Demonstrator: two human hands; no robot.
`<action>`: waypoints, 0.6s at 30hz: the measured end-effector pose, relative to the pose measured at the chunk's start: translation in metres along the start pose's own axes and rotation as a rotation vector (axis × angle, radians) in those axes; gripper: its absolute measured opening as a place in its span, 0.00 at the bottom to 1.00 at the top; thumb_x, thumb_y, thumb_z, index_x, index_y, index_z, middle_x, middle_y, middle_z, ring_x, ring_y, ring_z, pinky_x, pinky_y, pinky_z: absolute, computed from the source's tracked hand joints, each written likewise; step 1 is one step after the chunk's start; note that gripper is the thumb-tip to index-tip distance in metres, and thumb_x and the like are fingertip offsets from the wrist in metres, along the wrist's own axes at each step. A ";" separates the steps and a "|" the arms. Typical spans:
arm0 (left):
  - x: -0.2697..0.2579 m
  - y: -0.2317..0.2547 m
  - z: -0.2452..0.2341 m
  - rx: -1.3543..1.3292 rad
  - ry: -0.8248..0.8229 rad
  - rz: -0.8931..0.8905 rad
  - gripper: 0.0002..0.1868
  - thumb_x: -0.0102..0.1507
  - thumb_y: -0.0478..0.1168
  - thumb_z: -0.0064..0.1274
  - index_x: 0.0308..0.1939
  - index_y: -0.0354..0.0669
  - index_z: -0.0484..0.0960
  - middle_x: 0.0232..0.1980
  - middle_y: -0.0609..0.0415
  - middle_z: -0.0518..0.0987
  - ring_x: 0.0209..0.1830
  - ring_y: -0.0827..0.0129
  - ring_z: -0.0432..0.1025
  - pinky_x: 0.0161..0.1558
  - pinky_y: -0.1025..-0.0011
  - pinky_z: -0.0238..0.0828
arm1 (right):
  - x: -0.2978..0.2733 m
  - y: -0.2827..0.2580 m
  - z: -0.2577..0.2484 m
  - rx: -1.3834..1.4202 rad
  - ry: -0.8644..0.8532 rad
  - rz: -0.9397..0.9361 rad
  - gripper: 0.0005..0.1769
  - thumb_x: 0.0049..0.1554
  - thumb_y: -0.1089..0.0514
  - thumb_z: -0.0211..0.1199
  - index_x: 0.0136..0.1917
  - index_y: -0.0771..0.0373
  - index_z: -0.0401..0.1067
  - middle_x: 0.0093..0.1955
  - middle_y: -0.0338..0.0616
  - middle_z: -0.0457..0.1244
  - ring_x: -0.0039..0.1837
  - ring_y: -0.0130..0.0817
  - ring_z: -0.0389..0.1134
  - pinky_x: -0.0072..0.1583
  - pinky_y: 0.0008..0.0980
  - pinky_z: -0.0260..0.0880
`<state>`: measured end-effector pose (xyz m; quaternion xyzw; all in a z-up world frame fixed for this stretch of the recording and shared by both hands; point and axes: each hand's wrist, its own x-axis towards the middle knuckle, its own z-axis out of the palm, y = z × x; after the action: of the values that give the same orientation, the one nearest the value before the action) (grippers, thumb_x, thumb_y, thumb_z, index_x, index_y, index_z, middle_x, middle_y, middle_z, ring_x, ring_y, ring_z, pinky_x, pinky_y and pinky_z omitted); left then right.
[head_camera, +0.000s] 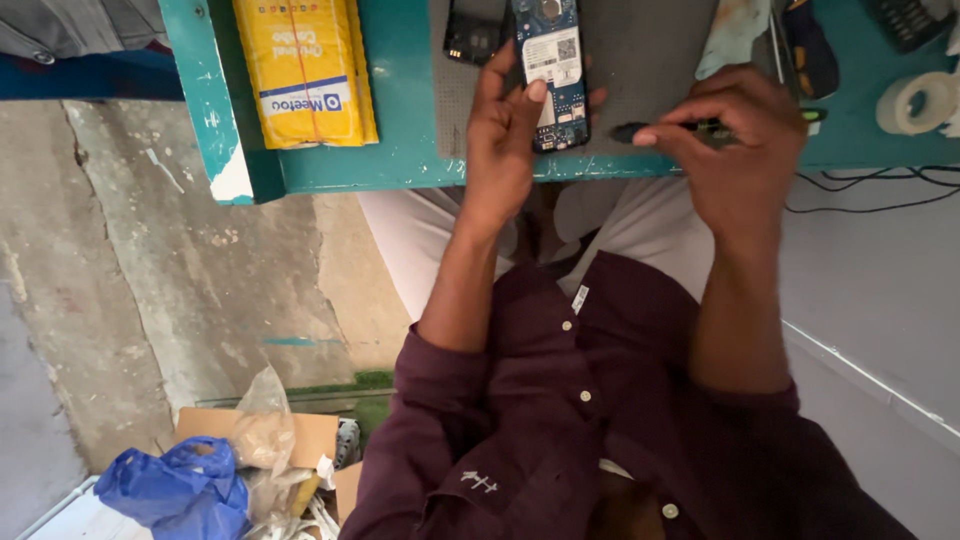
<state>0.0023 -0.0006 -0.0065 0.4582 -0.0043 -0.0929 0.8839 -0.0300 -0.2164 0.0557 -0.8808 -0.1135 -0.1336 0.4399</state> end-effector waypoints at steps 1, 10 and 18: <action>0.000 0.000 0.000 -0.032 -0.002 -0.003 0.29 0.77 0.39 0.41 0.78 0.34 0.48 0.60 0.36 0.80 0.56 0.51 0.82 0.56 0.58 0.85 | -0.003 0.002 0.004 0.010 0.009 0.013 0.14 0.54 0.65 0.86 0.46 0.67 0.79 0.48 0.45 0.67 0.50 0.33 0.70 0.51 0.27 0.67; 0.002 -0.003 -0.007 0.006 -0.059 0.040 0.29 0.78 0.42 0.43 0.78 0.36 0.51 0.63 0.36 0.81 0.60 0.51 0.81 0.60 0.57 0.85 | -0.011 0.007 0.018 -0.055 0.074 -0.050 0.14 0.56 0.66 0.86 0.48 0.66 0.80 0.49 0.45 0.68 0.51 0.34 0.68 0.51 0.29 0.65; 0.001 -0.008 -0.010 0.025 -0.074 0.009 0.31 0.77 0.39 0.46 0.80 0.36 0.50 0.62 0.38 0.82 0.63 0.58 0.79 0.64 0.63 0.81 | 0.014 -0.008 0.022 -0.023 -0.082 -0.002 0.15 0.53 0.59 0.85 0.46 0.64 0.80 0.43 0.42 0.67 0.45 0.30 0.67 0.48 0.29 0.61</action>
<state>0.0027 0.0026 -0.0190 0.4653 -0.0402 -0.1060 0.8779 -0.0167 -0.1932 0.0534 -0.8903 -0.1305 -0.0992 0.4247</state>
